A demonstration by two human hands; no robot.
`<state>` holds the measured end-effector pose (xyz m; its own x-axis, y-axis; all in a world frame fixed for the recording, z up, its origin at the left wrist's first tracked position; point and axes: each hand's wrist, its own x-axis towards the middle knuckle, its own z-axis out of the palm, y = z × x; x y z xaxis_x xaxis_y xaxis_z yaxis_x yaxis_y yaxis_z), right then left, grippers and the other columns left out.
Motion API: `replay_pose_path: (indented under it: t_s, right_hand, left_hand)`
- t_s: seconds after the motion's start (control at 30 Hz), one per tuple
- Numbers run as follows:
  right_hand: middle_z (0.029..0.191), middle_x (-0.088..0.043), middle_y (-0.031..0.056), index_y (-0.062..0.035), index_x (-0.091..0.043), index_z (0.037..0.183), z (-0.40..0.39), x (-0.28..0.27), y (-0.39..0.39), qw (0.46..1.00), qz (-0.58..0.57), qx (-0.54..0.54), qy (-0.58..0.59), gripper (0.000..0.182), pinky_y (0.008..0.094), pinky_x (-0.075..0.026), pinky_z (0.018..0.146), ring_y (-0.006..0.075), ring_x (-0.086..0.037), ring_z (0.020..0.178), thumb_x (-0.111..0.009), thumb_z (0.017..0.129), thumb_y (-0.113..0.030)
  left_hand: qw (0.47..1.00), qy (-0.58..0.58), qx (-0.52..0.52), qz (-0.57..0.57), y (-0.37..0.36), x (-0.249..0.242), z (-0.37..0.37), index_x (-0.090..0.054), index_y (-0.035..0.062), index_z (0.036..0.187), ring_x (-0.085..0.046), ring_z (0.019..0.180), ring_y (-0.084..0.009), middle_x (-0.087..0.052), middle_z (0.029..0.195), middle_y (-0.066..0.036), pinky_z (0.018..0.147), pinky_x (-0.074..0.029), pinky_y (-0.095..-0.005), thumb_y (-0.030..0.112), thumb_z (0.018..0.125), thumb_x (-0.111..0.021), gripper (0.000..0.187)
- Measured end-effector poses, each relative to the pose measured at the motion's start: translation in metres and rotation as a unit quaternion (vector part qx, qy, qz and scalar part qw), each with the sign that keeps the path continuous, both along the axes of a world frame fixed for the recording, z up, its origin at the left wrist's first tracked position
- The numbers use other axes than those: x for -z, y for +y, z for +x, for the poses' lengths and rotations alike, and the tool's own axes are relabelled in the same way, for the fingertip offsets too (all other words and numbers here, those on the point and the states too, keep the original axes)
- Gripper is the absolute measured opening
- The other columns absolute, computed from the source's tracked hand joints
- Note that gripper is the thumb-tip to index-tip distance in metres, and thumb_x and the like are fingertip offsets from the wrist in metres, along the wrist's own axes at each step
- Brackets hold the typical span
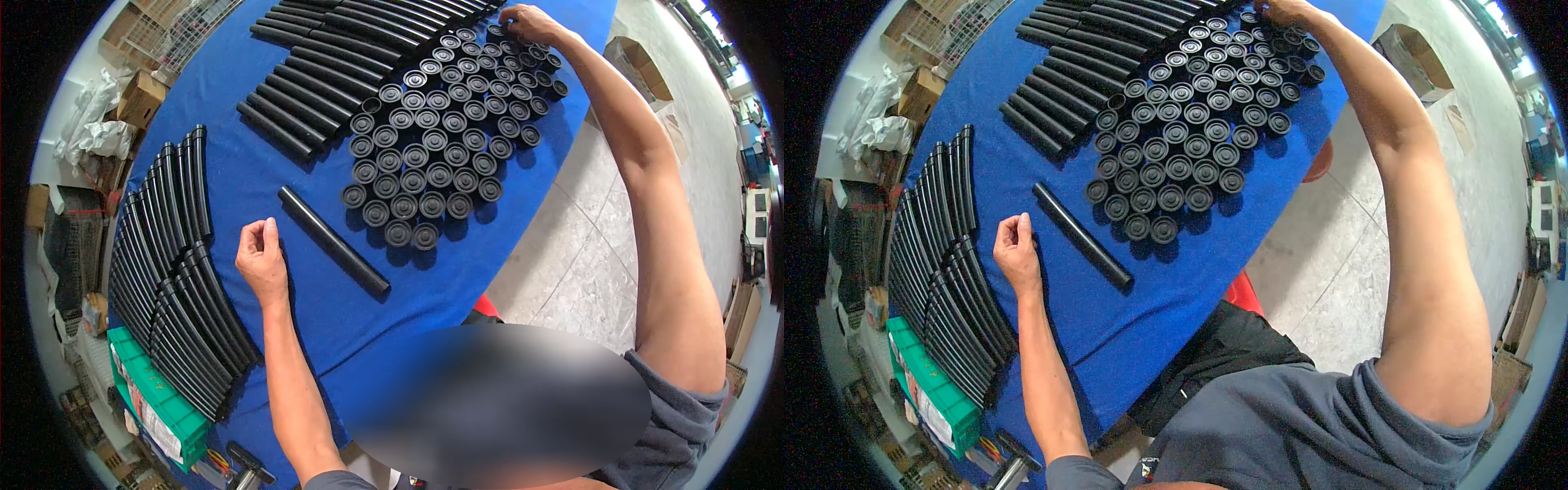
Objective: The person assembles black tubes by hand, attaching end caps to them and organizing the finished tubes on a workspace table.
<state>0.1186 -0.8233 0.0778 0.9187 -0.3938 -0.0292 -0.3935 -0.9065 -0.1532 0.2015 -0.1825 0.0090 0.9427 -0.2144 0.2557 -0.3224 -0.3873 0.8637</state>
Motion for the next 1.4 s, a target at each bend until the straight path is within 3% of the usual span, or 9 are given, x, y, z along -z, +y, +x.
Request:
replay_pose_path:
  t_s: [0.27,0.37,0.67,0.77,0.87,1.0,1.17,1.27,1.4]
  right_hand:
    - [0.090,-0.072,0.0202,-0.0077,-0.074,0.096,-0.016,-0.023,0.032,0.989,0.079,0.065,-0.109,0.023,0.0465,-0.055,0.078,0.0382,-0.068,0.087,-0.061,0.079,-0.017]
    - [0.091,-0.072,0.0197,-0.0067,-0.074,0.095,-0.012,0.017,-0.020,0.971,-0.165,-0.140,-0.105,0.024,0.0456,-0.054,0.081,0.0380,-0.067,0.089,-0.065,0.079,-0.022]
    - [0.090,-0.070,0.0230,-0.0020,-0.074,0.092,-0.015,-0.008,0.006,0.995,-0.089,0.026,-0.041,0.035,0.0463,-0.052,0.078,0.0392,-0.067,0.085,-0.067,0.084,-0.035]
    - [0.089,-0.070,0.0243,0.0002,-0.073,0.095,-0.022,-0.029,0.015,0.970,0.077,0.133,-0.190,0.036,0.0453,-0.053,0.077,0.0366,-0.068,0.083,-0.066,0.085,-0.034]
    - [0.089,-0.070,0.0248,0.0007,-0.073,0.098,-0.026,-0.017,-0.015,0.959,-0.053,0.068,-0.270,0.034,0.0431,-0.053,0.077,0.0304,-0.069,0.083,-0.067,0.085,-0.031]
    - [0.101,-0.074,0.0199,-0.0022,-0.073,0.111,-0.048,-0.039,0.062,0.929,0.056,0.068,-0.359,0.034,0.0396,-0.054,0.087,0.0328,-0.070,0.093,-0.069,0.085,-0.025]
    - [0.109,-0.071,0.0080,0.0000,-0.066,0.123,-0.103,-0.031,0.191,0.900,0.207,-0.022,-0.384,0.030,0.0266,-0.050,0.092,0.0127,-0.065,0.098,-0.065,0.098,-0.016]
    - [0.099,-0.069,0.0069,-0.0033,-0.069,0.115,-0.146,-0.029,0.293,0.901,0.192,-0.067,-0.384,0.026,0.0279,-0.052,0.077,0.0130,-0.064,0.086,-0.072,0.090,-0.010]
    - [0.104,-0.065,0.0135,-0.0068,-0.066,0.116,-0.175,-0.006,0.379,0.918,0.107,-0.158,-0.348,0.039,0.0401,-0.055,0.081,0.0321,-0.065,0.096,-0.079,0.080,-0.008]
  left_hand:
    - [1.000,-0.012,0.003,0.010,-0.001,0.000,0.000,-0.065,0.0046,0.085,-0.045,0.059,-0.0020,-0.055,0.071,0.005,0.052,-0.035,-0.0207,0.018,0.098,-0.068,0.019]
    - [1.000,-0.007,-0.001,0.009,-0.003,-0.006,-0.003,-0.065,0.0031,0.085,-0.045,0.060,-0.0021,-0.055,0.070,0.005,0.053,-0.036,-0.0211,0.017,0.097,-0.068,0.019]
    - [1.000,0.000,-0.007,0.001,-0.003,-0.006,-0.002,-0.066,0.0004,0.084,-0.045,0.062,-0.0025,-0.055,0.070,0.005,0.054,-0.037,-0.0220,0.016,0.096,-0.070,0.020]
    - [1.000,0.003,-0.006,0.003,-0.002,-0.005,-0.003,-0.066,0.0001,0.085,-0.046,0.063,-0.0027,-0.056,0.070,0.005,0.055,-0.038,-0.0221,0.016,0.096,-0.070,0.020]
    - [1.000,0.008,-0.001,0.001,-0.004,-0.008,-0.003,-0.067,-0.0010,0.086,-0.049,0.066,-0.0038,-0.058,0.072,0.004,0.058,-0.042,-0.0230,0.016,0.096,-0.070,0.019]
    - [1.000,-0.008,-0.007,0.011,-0.001,-0.003,0.001,-0.068,-0.0031,0.090,-0.055,0.071,-0.0063,-0.064,0.076,0.000,0.064,-0.047,-0.0253,0.015,0.095,-0.071,0.019]
    - [1.000,-0.006,-0.006,0.002,0.001,-0.001,0.003,-0.069,-0.0021,0.089,-0.057,0.068,-0.0078,-0.066,0.074,-0.002,0.065,-0.049,-0.0261,0.019,0.093,-0.072,0.022]
    - [1.000,-0.003,-0.005,-0.009,0.001,0.001,0.004,-0.069,-0.0018,0.088,-0.058,0.067,-0.0075,-0.067,0.074,-0.002,0.064,-0.049,-0.0262,0.019,0.092,-0.073,0.021]
    - [1.000,-0.017,-0.006,-0.019,0.001,0.002,0.003,-0.069,-0.0014,0.088,-0.058,0.066,-0.0070,-0.067,0.074,-0.002,0.063,-0.049,-0.0259,0.019,0.092,-0.074,0.021]
